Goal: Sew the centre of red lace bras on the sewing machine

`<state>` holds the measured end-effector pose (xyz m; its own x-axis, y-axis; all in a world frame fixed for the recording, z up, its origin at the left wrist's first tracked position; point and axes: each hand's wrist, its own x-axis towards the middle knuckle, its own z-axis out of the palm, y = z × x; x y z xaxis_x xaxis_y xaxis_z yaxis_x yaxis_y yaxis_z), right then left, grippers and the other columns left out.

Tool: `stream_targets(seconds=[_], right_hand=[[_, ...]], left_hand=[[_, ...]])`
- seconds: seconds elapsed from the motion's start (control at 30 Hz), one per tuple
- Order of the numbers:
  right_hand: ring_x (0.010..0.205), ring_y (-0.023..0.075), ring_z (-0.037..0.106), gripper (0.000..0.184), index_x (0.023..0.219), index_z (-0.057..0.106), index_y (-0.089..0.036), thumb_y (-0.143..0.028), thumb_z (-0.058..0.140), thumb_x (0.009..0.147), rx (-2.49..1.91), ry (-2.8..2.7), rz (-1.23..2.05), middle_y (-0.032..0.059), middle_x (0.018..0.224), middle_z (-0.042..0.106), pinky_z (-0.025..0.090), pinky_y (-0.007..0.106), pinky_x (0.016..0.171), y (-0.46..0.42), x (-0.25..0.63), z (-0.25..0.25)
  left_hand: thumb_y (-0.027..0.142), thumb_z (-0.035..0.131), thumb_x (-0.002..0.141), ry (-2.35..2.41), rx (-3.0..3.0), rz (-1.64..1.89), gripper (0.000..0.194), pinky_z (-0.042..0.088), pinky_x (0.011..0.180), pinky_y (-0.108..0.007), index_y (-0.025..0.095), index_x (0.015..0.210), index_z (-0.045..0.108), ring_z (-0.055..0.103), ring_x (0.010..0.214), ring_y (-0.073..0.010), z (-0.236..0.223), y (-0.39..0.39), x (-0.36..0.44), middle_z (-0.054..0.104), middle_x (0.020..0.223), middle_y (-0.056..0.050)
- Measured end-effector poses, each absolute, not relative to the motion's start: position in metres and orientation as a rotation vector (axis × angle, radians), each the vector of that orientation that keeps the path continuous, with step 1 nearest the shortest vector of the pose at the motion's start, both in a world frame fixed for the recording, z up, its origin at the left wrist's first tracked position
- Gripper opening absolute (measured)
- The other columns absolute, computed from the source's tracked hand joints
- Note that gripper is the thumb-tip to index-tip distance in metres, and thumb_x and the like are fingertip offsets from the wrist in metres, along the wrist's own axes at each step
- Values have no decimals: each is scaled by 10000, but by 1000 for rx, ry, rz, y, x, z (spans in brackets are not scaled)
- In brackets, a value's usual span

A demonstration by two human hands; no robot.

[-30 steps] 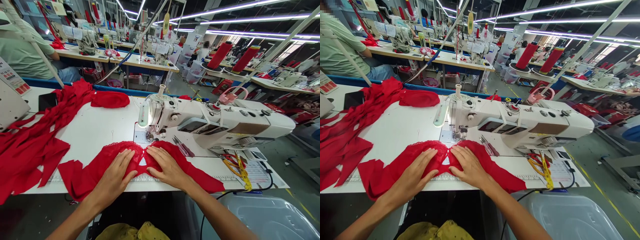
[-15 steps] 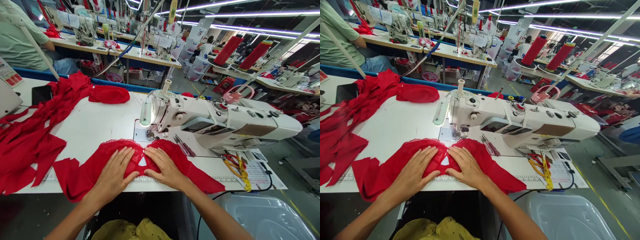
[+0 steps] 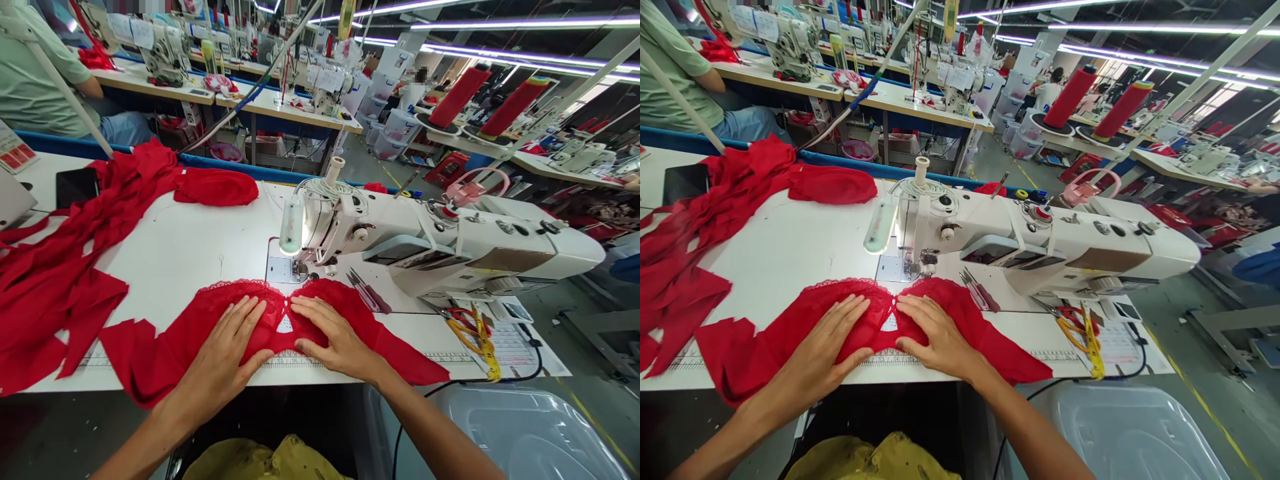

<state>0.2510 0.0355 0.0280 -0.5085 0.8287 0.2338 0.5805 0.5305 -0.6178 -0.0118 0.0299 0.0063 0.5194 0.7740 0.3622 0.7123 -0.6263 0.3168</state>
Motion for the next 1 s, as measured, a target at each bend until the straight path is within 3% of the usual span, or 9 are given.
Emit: stream_targets(seconds=[0.2,0.33,0.5,0.7,0.9,1.0], right_hand=[[1179,196,629,334,1255,639,-277,-123,524,982,-1096,-2038,446,57,1229,695,522,396,1030,31,246,40],[1203,218,613,323,1263,630,-241,-128,503,988,-1035,-2182,453,90,1271,667,527,416,1034,36,234,31],[1274,223,576,347,1337,583,-231,-173,503,1004,-1090,-2243,457,96,1346,634,471,446,1115,36,239,22],[1272,214,578,424,1403,536,-277,-140,471,1007,-1161,-2163,376,68,1330,644,477,429,1108,25,246,32],[1357,246,503,463,1471,463,-233,-223,492,1009,-1220,-2340,376,103,1437,564,408,508,1163,30,244,17],[1338,246,516,440,1446,485,-233,-202,489,1007,-1195,-2311,363,106,1412,580,415,509,1149,31,245,17]], left_hand=[[140,548,981,1122,2695,1034,355,490,1092,-356,125,1335,568,591,1248,-213,28,8,-1,672,1252,-110],[133,539,984,1078,2839,1027,263,525,1030,-381,100,1223,644,653,1142,-230,17,-3,9,721,1162,-111],[176,516,1006,1084,2877,955,291,455,1099,-446,85,1255,634,610,1219,-264,6,-12,-4,699,1243,-120],[17,518,952,1172,2577,1106,360,465,1122,-361,110,1293,585,592,1241,-194,14,-7,-16,663,1260,-120],[246,477,1015,1311,2631,828,430,466,1118,-468,144,1432,462,536,1316,-263,7,22,-16,590,1383,-134],[223,483,1009,1315,2615,836,427,465,1106,-453,141,1428,465,521,1323,-266,13,21,-21,573,1390,-143]])
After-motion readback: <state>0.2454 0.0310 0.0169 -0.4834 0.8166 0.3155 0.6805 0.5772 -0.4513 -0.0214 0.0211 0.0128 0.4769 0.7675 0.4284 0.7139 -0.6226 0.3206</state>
